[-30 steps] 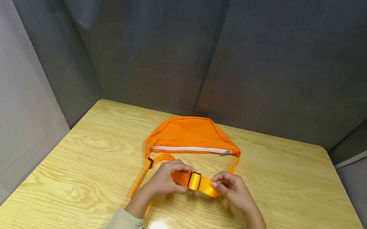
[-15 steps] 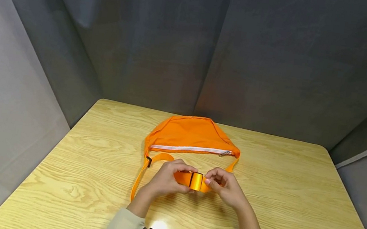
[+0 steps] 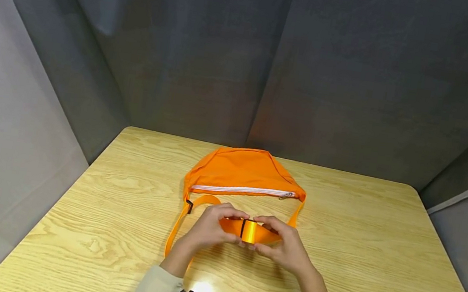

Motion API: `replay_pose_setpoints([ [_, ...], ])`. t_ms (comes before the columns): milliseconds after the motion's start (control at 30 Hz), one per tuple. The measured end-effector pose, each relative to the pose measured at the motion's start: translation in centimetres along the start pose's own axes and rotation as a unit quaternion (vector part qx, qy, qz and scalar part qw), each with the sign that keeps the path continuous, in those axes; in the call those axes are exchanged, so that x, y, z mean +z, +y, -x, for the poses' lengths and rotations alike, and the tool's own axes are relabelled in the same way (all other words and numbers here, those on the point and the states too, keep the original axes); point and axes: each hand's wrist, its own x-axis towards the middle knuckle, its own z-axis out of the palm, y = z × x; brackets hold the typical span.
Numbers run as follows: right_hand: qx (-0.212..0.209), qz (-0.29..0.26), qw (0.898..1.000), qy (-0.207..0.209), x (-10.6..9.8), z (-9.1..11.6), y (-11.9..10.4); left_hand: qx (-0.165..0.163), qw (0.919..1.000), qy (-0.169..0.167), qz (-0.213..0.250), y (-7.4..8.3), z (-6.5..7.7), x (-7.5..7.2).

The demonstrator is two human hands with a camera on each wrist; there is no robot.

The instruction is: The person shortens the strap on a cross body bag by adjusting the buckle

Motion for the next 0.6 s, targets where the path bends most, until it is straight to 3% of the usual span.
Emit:
replay_pose_setpoints([
  [100, -0.007, 0.012, 1.0, 0.009, 0.5, 0.3, 1.7, 0.0, 1.0, -0.001, 0.0, 0.0, 0.1, 0.0],
  [367, -0.037, 0.046, 0.998, 0.013, 0.7, 0.1, 1.9, 0.004, 0.9999, -0.009, 0.01, -0.1, 0.3, 0.1],
  [600, -0.05, 0.052, 0.997, 0.022, 0.7, 0.0, 1.8, -0.015, 0.9998, -0.006, 0.009, -0.3, 0.7, -0.8],
])
